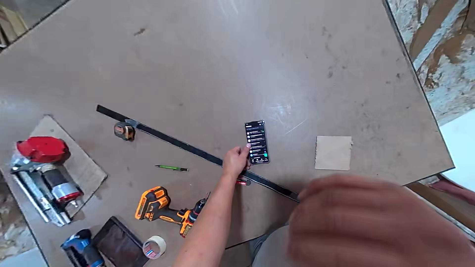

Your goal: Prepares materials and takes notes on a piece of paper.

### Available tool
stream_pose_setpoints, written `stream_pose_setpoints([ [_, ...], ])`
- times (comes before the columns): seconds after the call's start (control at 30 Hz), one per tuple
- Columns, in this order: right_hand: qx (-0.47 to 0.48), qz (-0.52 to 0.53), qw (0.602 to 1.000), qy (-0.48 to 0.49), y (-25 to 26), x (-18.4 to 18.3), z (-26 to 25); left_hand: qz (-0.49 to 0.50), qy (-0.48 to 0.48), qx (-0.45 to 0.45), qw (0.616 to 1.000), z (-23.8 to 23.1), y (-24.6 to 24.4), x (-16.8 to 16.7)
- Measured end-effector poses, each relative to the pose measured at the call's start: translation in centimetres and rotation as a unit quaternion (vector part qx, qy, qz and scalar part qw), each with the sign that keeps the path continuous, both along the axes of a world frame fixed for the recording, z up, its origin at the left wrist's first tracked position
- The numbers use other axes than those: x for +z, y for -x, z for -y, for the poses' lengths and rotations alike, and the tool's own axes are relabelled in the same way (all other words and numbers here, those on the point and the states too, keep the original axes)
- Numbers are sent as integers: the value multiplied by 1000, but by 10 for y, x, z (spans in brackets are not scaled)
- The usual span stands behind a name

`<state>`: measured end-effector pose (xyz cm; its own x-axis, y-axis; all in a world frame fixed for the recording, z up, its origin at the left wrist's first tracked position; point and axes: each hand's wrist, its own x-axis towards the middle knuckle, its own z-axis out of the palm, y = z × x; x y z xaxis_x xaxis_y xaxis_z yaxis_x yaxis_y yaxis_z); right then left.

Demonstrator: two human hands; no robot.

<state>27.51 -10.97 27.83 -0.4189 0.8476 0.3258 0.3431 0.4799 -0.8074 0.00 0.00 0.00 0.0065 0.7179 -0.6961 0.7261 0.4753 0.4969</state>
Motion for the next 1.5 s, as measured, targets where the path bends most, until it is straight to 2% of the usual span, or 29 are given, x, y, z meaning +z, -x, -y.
stream_pose_setpoints([
  [0.07, -80, 69, 994, -7, -18, -45, 2, -20, 14, 9, 1000, -3, -3, 3],
  [0.2, -218, 207, 949, 99, -59, -126, 38, -70, 30, 16, 997, -8, -9, 6],
  [0.33, -280, 240, 907, 201, -88, -169, 87, -50, 26, 15, 998, -8, -4, 3],
  [0.47, -307, 258, 883, 243, -100, -198, 108, -72, 32, 1, 997, -11, -9, 5],
  [0.67, -310, 258, 877, 260, -97, -211, 109, -44, 10, 20, 999, -3, -6, 9],
  [0.87, -309, 246, 883, 253, -95, -215, 108, -86, 6, 6, 996, -4, -10, 5],
  [0.93, -309, 245, 884, 252, -97, -216, 111, -32, 12, 32, 999, -3, -4, 1],
  [1.03, -310, 246, 886, 242, -98, -218, 114, 115, 8, 112, 987, 5, 15, -2],
  [1.13, -312, 241, 886, 244, -98, -220, 115, 165, -59, 139, 975, 20, 32, 1],
  [1.27, -320, 240, 879, 259, -99, -223, 113, 105, -145, 130, 975, 61, 53, 22],
  [1.33, -317, 240, 880, 260, -97, -224, 110, 80, -146, 136, 977, 86, 67, 32],
  [1.5, -299, 226, 894, 245, -89, -224, 107, -75, -141, 91, 983, 148, 128, 45],
])
